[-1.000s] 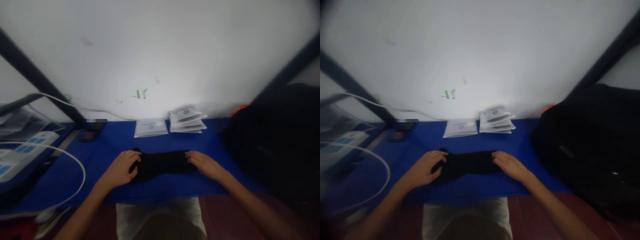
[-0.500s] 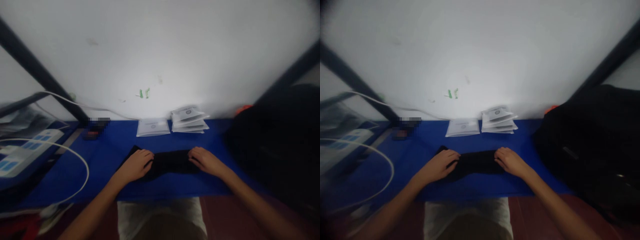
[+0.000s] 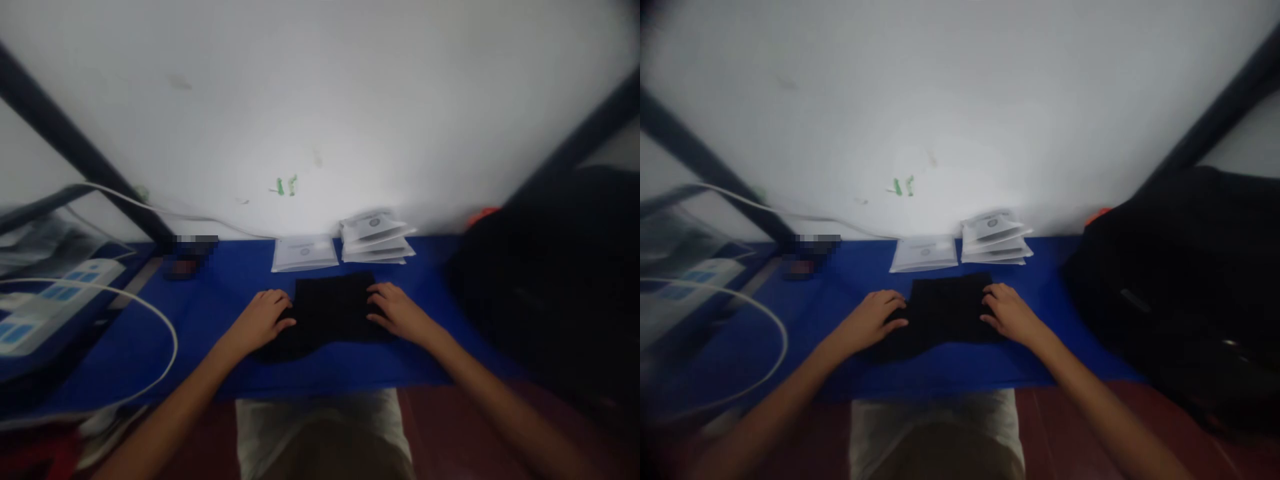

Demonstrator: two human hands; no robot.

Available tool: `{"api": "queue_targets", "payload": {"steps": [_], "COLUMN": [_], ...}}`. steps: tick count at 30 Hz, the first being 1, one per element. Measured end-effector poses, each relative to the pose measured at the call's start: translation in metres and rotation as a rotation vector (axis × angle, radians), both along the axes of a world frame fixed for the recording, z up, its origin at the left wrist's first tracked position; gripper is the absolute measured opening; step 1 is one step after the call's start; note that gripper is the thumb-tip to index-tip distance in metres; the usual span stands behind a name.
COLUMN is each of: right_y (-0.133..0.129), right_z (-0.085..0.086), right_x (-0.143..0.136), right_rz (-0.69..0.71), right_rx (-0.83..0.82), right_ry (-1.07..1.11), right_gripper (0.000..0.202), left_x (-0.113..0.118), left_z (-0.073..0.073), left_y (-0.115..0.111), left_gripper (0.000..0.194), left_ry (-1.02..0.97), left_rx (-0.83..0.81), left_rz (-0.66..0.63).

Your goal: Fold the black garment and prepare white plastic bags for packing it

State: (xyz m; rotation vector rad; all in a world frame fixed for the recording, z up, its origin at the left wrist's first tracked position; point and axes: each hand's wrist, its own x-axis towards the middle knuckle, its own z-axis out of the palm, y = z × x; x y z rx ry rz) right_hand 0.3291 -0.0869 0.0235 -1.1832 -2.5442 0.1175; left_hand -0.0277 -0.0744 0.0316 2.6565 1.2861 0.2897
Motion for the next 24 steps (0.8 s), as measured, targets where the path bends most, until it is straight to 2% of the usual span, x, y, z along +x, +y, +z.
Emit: {"api": "queue_targets", "payload": {"steps": [2,3,5,7,10,12,13,15,19,22,24], "right_y": [0.000,0.001,0.002,-0.004,-0.022,-0.029,-0.028,-0.013,0.051,0.098,0.119], "right_z": [-0.003,-0.001,0.007,0.021,0.043,0.051,0.052,0.051,0.043,0.041,0.041], "right_x": [0.001,0.001,0.003,0.009,0.024,0.032,0.034,0.034,0.024,0.015,0.012], "right_rz": [-0.034,-0.066,-0.127,-0.118,0.050,0.122,0.116,0.026,-0.234,-0.292,-0.298], "right_rx": [-0.024,-0.020,-0.008,-0.057,-0.294,-0.431,-0.444,-0.319,0.237,0.403,0.428], "right_ry": [0.010,0.020,0.061,0.141,0.216,0.214,0.214,0.222,0.060,-0.186,-0.279], "right_gripper": [0.008,0.011,0.019,0.024,0.022,0.017,0.017,0.019,0.031,0.048,0.047], "left_x": [0.000,0.002,0.008,0.010,0.004,-0.001,-0.003,-0.003,0.005,0.009,0.010], "left_z": [0.000,0.003,0.014,0.030,0.051,0.056,0.056,0.052,0.031,0.010,-0.003], "left_y": [0.001,0.002,0.000,-0.010,-0.041,-0.060,-0.066,-0.070,-0.051,-0.037,-0.033], "left_gripper": [0.010,0.007,0.007,0.009,0.010,0.013,0.017,0.026,0.033,0.042,0.058], "left_ry": [-0.004,-0.013,-0.047,-0.093,-0.122,-0.106,-0.103,-0.104,-0.121,-0.100,-0.064], "left_rx": [0.004,0.025,0.080,0.087,-0.081,-0.232,-0.288,-0.338,-0.216,-0.071,-0.043], "left_rz": [0.010,0.030,0.065,0.049,-0.096,-0.158,-0.167,-0.151,-0.126,-0.148,-0.166]}}
